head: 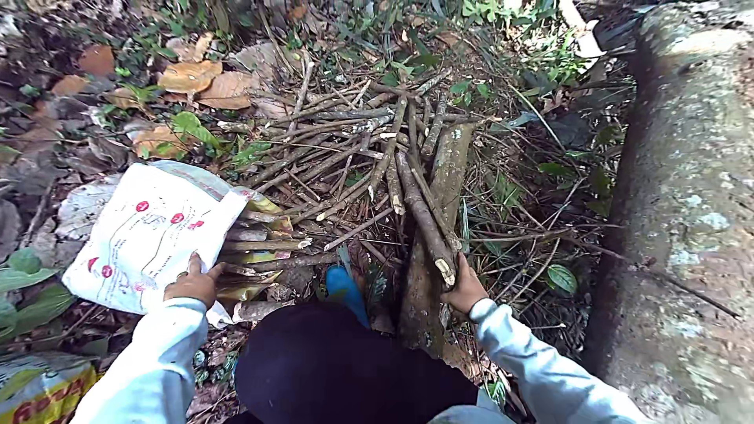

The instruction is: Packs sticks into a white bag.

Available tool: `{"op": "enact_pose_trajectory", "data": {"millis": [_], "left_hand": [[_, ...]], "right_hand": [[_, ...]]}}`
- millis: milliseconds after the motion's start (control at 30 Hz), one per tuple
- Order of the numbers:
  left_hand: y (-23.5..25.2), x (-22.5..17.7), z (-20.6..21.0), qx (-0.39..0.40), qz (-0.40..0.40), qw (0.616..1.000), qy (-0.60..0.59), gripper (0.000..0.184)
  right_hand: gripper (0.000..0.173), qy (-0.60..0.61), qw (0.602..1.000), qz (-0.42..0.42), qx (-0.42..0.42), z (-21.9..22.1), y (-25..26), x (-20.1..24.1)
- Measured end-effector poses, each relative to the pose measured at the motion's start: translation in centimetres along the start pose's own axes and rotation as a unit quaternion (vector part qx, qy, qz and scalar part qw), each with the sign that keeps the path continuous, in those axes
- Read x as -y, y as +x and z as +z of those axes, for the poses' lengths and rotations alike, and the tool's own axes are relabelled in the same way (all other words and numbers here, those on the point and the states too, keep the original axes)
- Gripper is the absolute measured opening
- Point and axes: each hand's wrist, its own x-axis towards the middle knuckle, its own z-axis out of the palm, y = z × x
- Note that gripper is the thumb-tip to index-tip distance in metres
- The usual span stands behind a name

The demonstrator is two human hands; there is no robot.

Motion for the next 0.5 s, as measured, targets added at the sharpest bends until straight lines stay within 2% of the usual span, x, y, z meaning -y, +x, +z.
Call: {"op": "enact_pose_trajectory", "data": {"millis": [100,167,200,233,300,333,367,433,500], "left_hand": [[-0.8,-0.3,-1.2,-0.007,-0.008,1.0,-0.016,0.06],[-0.7,-0.6,-1.4,-0.019,-0.029,0.997,-0.073,0.056],[-0.4,-0.7,-0.8,-0.032,-0.041,0.991,-0.121,0.056],[0.0,-0.9,0.2,-0.047,-0.056,0.983,-0.166,0.059],[0.2,-1.6,2.2,-0.066,-0.09,0.97,-0.218,0.071],[0.1,-1.9,3.0,-0.067,-0.102,0.969,-0.213,0.075],[0.2,-1.8,3.6,-0.073,-0.108,0.97,-0.203,0.076],[0.4,-1.1,3.7,-0.093,-0.102,0.971,-0.195,0.073],[1.5,0.4,3.6,-0.135,-0.076,0.963,-0.221,0.07]], "right_hand": [[0.148,0.036,0.997,0.069,0.026,-0.1,0.3,0.8],[0.147,0.14,0.989,0.048,0.024,-0.4,0.2,0.0],[0.138,0.224,0.974,0.017,0.022,-0.6,-0.3,-0.5],[0.118,0.306,0.952,-0.017,0.021,-1.1,-1.1,-0.8],[0.052,0.416,0.907,-0.061,0.032,-2.6,-3.6,-1.0],[0.028,0.459,0.884,-0.072,0.054,-3.6,-5.2,-1.5],[0.018,0.503,0.856,-0.082,0.088,-4.4,-6.5,-2.6],[0.025,0.542,0.804,-0.102,0.22,-6.7,-8.0,-6.1],[0.053,0.536,0.765,-0.113,0.34,-8.7,-9.4,-9.1]]}}
